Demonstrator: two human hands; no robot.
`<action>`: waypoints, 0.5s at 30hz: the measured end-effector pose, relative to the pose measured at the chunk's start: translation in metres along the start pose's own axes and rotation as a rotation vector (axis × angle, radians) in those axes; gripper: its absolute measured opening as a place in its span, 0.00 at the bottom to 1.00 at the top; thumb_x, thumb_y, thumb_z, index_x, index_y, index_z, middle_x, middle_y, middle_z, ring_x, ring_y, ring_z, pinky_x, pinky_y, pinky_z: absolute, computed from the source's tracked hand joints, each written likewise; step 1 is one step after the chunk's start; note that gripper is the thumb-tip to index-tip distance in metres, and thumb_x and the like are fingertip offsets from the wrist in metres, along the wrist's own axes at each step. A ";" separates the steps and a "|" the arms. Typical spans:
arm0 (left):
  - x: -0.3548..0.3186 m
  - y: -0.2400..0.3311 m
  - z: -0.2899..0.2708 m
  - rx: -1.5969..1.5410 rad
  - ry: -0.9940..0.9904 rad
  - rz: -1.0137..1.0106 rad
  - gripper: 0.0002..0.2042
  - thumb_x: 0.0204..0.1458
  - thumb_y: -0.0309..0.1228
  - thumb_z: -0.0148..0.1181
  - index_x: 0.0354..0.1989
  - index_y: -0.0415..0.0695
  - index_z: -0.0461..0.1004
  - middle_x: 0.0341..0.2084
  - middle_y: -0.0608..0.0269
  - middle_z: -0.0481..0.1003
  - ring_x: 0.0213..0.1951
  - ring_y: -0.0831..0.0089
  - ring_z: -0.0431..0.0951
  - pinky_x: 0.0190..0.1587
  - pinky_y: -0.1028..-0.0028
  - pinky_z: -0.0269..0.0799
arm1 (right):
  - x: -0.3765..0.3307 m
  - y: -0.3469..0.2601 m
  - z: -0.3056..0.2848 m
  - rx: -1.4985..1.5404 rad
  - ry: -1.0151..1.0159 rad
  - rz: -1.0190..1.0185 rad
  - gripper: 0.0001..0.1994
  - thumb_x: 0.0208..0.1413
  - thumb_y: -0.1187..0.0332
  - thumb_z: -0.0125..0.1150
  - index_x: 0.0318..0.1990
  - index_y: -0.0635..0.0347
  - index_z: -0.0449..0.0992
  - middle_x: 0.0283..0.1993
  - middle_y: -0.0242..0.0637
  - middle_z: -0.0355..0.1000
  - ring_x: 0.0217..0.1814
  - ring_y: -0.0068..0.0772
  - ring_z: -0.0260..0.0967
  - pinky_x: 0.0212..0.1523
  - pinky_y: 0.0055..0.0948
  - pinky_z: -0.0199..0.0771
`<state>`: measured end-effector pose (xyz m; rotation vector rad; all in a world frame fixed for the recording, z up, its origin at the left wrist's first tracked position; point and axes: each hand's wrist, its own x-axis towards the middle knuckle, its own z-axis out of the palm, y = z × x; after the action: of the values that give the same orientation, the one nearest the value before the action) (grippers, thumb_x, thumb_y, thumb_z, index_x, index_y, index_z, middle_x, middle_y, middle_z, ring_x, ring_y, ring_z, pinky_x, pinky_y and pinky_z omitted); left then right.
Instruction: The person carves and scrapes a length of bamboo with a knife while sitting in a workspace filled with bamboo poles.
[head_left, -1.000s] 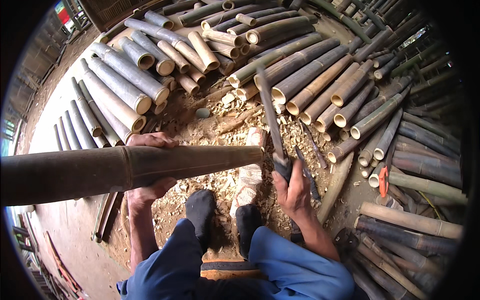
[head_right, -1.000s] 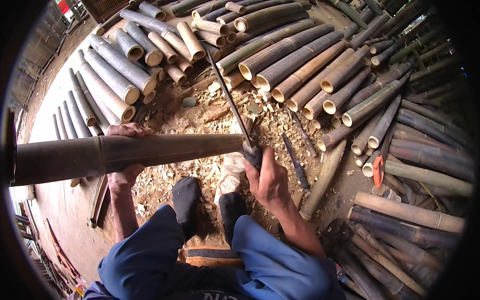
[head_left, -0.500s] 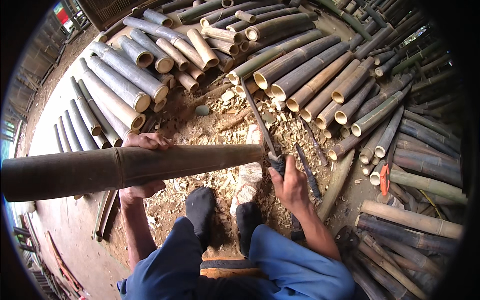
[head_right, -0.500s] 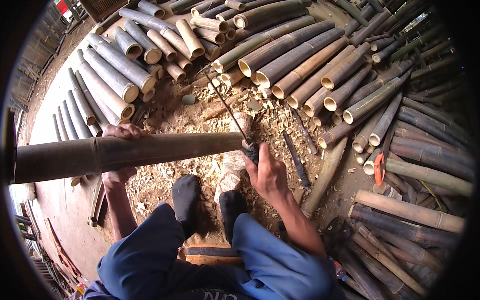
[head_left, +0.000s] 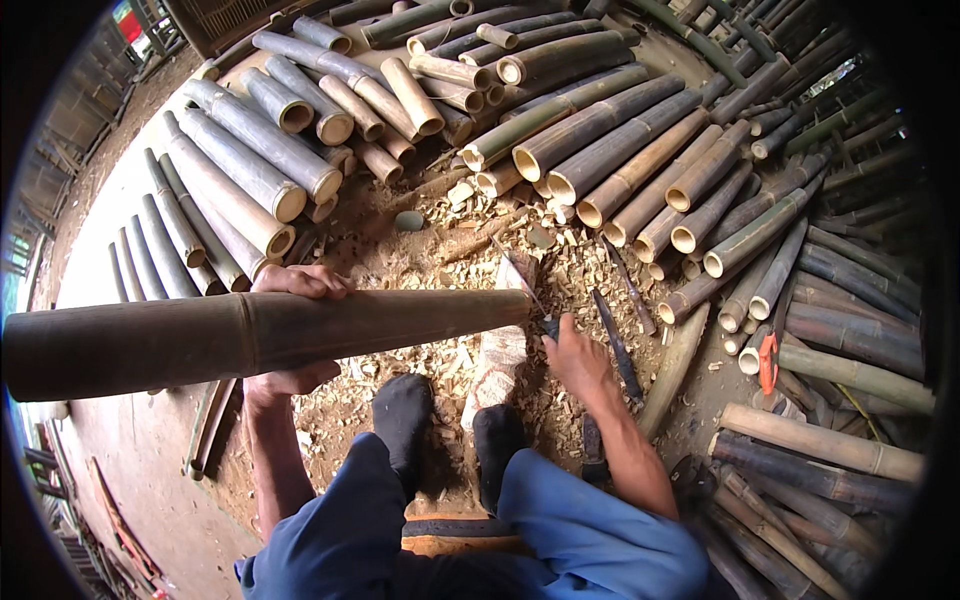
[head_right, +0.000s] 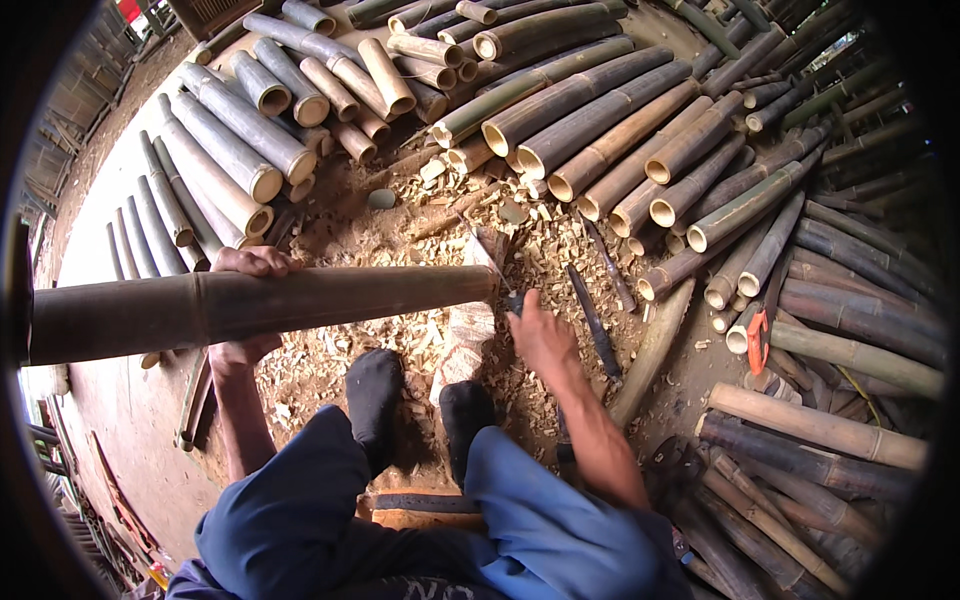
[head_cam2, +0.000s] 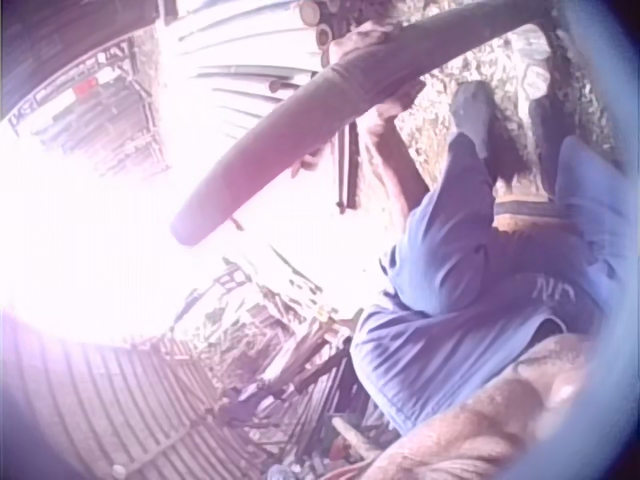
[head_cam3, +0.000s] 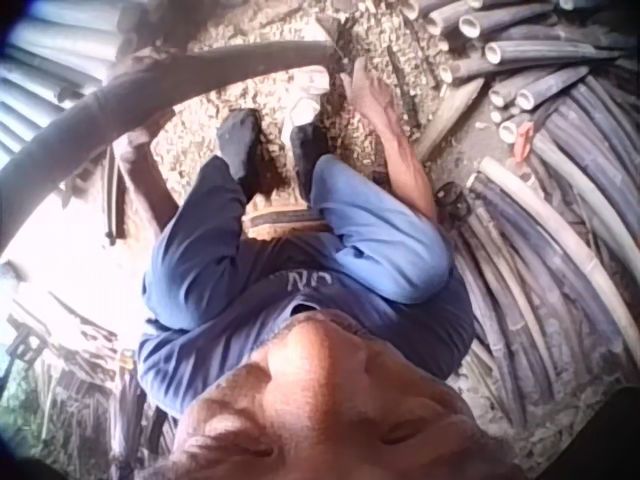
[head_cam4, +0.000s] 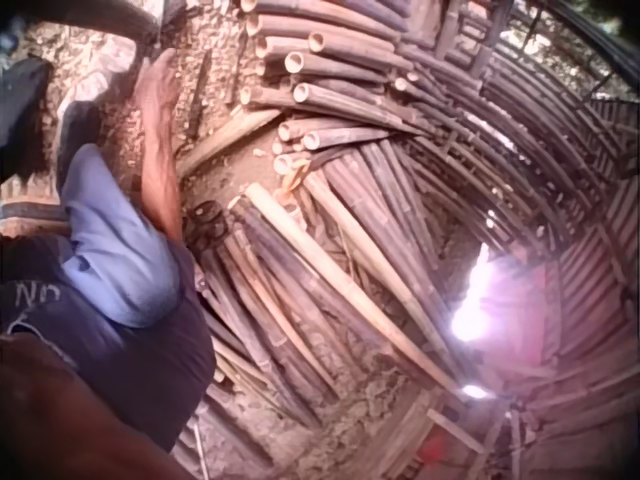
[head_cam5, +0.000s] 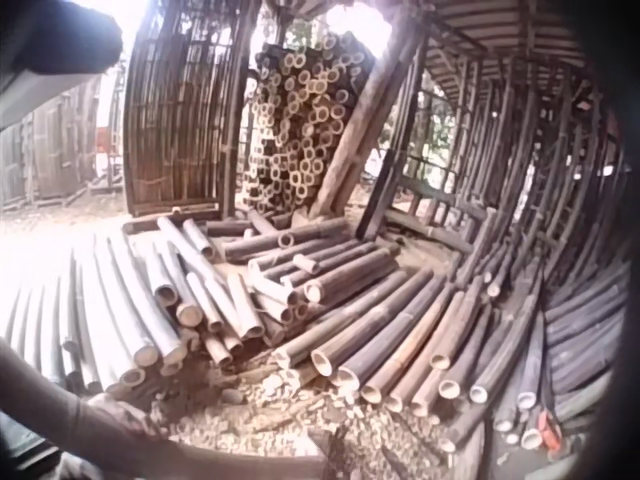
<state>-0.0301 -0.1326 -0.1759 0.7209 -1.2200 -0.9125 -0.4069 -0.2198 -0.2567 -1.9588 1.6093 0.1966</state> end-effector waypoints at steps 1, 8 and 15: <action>0.003 0.005 -0.005 0.025 0.019 0.003 0.35 0.30 0.31 0.82 0.51 0.43 0.71 0.44 0.54 0.75 0.51 0.59 0.76 0.59 0.56 0.73 | 0.000 0.001 0.001 -0.015 0.076 -0.086 0.18 0.71 0.57 0.52 0.52 0.67 0.67 0.24 0.47 0.74 0.23 0.53 0.76 0.24 0.46 0.73; -0.013 0.004 -0.001 0.050 0.057 -0.020 0.35 0.30 0.33 0.83 0.50 0.43 0.71 0.44 0.55 0.75 0.51 0.60 0.76 0.59 0.56 0.73 | -0.041 -0.038 -0.034 0.197 0.326 -0.309 0.18 0.71 0.55 0.53 0.49 0.65 0.66 0.23 0.50 0.74 0.20 0.49 0.75 0.20 0.46 0.71; -0.005 0.006 0.005 0.038 0.022 -0.017 0.35 0.29 0.31 0.82 0.50 0.43 0.71 0.45 0.55 0.75 0.52 0.60 0.76 0.60 0.56 0.72 | 0.013 0.009 0.010 -0.045 0.016 -0.087 0.18 0.71 0.55 0.53 0.50 0.65 0.65 0.23 0.48 0.74 0.19 0.45 0.75 0.17 0.41 0.71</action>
<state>-0.0343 -0.1256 -0.1716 0.7707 -1.2160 -0.8947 -0.4090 -0.2268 -0.2738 -2.0652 1.5377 0.1850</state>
